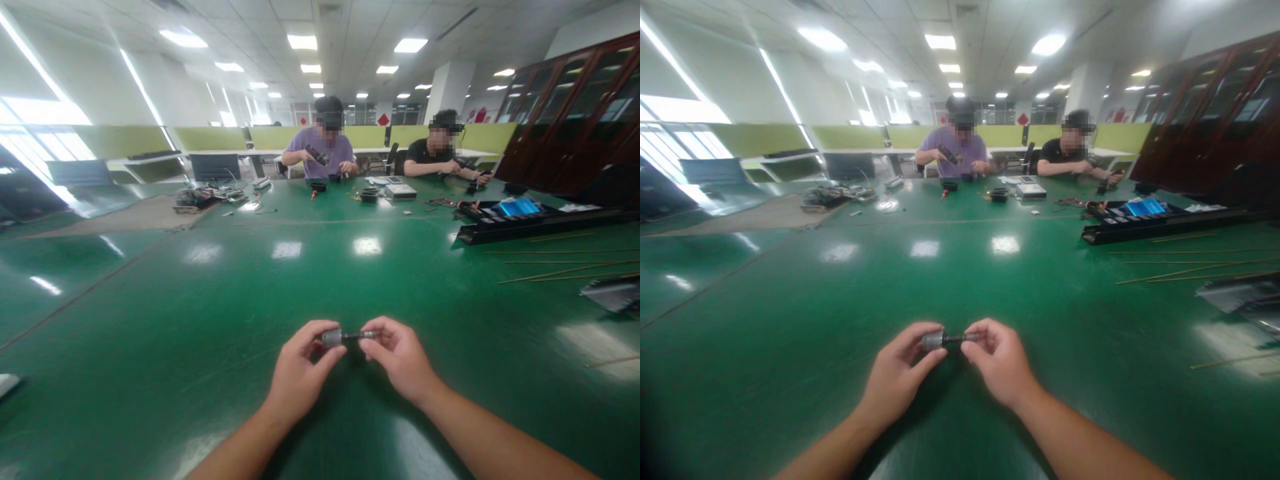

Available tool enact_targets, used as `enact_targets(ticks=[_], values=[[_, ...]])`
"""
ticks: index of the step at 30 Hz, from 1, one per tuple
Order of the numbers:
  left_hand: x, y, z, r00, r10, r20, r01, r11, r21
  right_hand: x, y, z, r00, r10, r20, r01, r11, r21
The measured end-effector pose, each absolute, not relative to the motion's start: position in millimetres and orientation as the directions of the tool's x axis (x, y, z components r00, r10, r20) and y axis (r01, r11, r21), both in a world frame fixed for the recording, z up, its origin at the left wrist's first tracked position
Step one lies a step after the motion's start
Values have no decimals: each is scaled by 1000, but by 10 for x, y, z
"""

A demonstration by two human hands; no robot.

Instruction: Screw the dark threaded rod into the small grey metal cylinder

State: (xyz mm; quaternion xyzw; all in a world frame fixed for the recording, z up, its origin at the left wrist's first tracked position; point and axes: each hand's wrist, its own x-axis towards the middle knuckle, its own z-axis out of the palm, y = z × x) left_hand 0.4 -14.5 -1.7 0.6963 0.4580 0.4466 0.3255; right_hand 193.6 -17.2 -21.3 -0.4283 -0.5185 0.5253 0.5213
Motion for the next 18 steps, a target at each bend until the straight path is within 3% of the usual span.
enact_targets(ticks=[18], values=[[5,-138,-23,167,946,277,328,-318,890,1949,-183,-195,-57,993,99,-82,94,-992]])
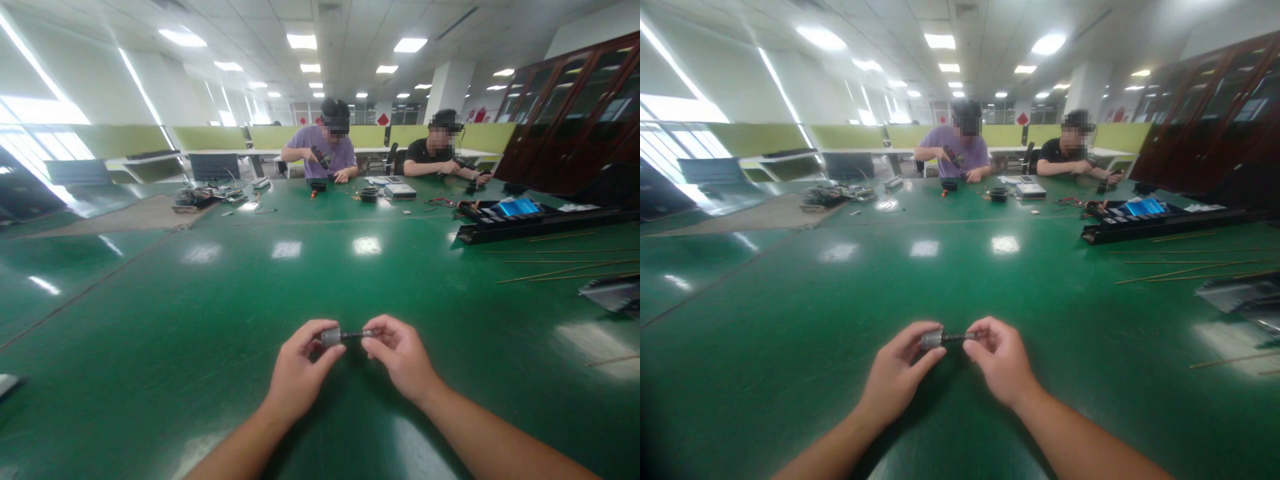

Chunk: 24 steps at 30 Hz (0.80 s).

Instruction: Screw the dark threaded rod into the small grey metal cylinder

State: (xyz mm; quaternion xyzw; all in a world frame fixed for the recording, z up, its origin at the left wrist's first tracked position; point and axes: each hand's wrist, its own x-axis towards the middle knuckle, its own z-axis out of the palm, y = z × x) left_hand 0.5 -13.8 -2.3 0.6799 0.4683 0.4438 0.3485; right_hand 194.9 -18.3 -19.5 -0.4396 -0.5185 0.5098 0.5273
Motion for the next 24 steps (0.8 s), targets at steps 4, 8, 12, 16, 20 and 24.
enact_targets(ticks=[4,8,12,16,20,24], values=[[17,-135,3,161,950,266,317,-305,898,1952,-178,-210,-59,993,105,-95,99,-990],[10,-130,-19,164,953,254,280,-292,915,1955,-179,-213,-49,993,109,-96,104,-990],[-2,-135,-46,163,955,246,281,-284,917,1963,-177,-219,-47,992,114,-95,109,-989],[1,-138,-41,162,957,241,278,-279,919,1973,-172,-226,-36,993,114,-82,111,-990],[7,-128,-32,162,957,240,284,-278,918,1980,-173,-227,-22,992,122,-67,120,-991],[4,-121,-33,163,957,239,279,-277,919,1983,-177,-228,-22,992,126,-68,124,-990]])
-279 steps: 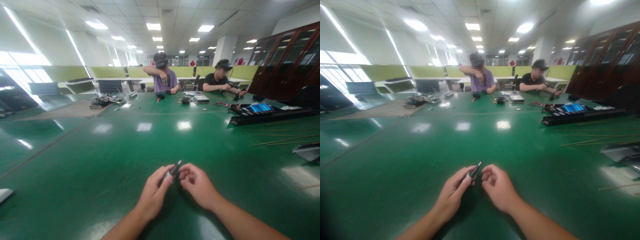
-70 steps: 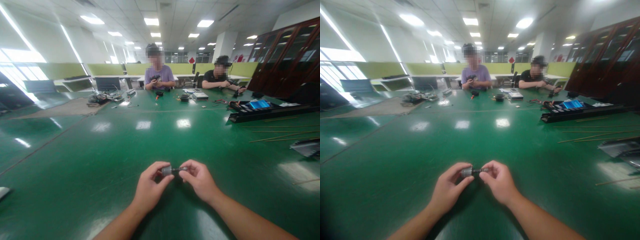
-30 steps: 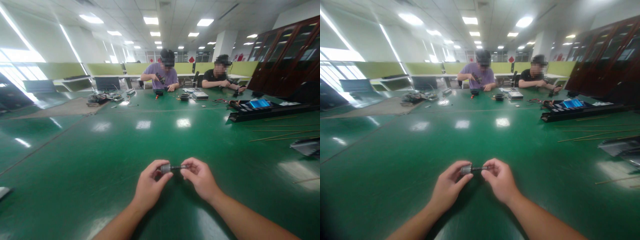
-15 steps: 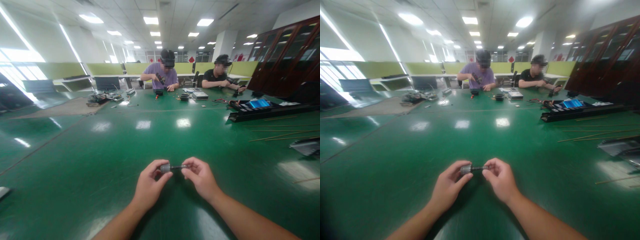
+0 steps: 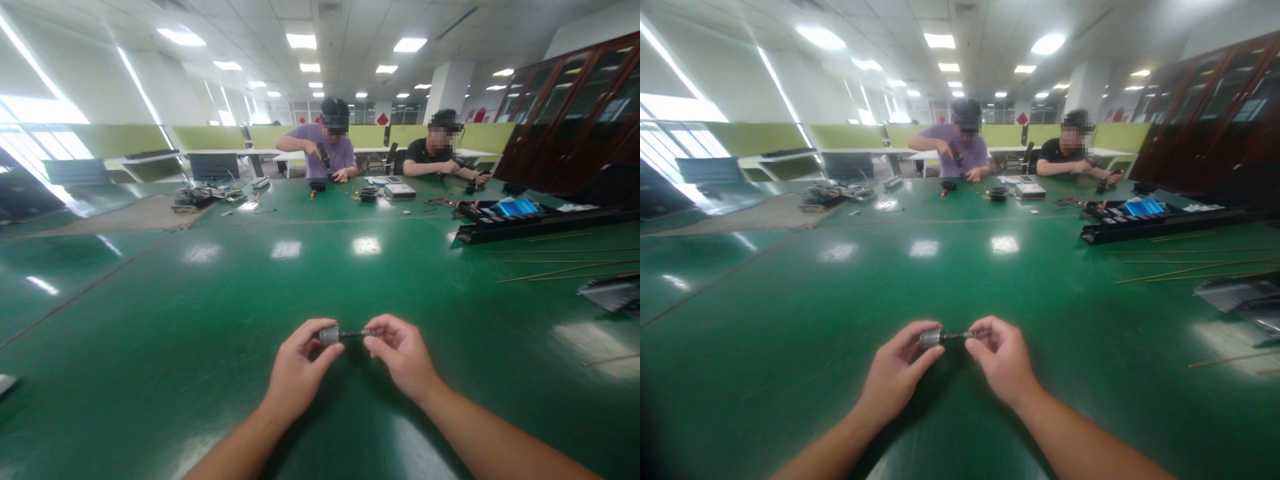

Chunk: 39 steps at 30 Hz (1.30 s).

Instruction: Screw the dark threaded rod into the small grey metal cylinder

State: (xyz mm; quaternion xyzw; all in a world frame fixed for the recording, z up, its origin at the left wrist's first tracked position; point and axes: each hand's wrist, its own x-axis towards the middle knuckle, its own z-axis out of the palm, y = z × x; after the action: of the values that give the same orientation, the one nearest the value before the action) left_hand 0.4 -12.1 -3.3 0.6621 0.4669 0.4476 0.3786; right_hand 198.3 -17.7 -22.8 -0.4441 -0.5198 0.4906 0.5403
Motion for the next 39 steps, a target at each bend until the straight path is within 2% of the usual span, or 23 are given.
enact_targets(ticks=[39], values=[[-4,-115,-18,134,969,207,266,-236,935,1990,-171,-245,7,992,124,-52,124,-991]])
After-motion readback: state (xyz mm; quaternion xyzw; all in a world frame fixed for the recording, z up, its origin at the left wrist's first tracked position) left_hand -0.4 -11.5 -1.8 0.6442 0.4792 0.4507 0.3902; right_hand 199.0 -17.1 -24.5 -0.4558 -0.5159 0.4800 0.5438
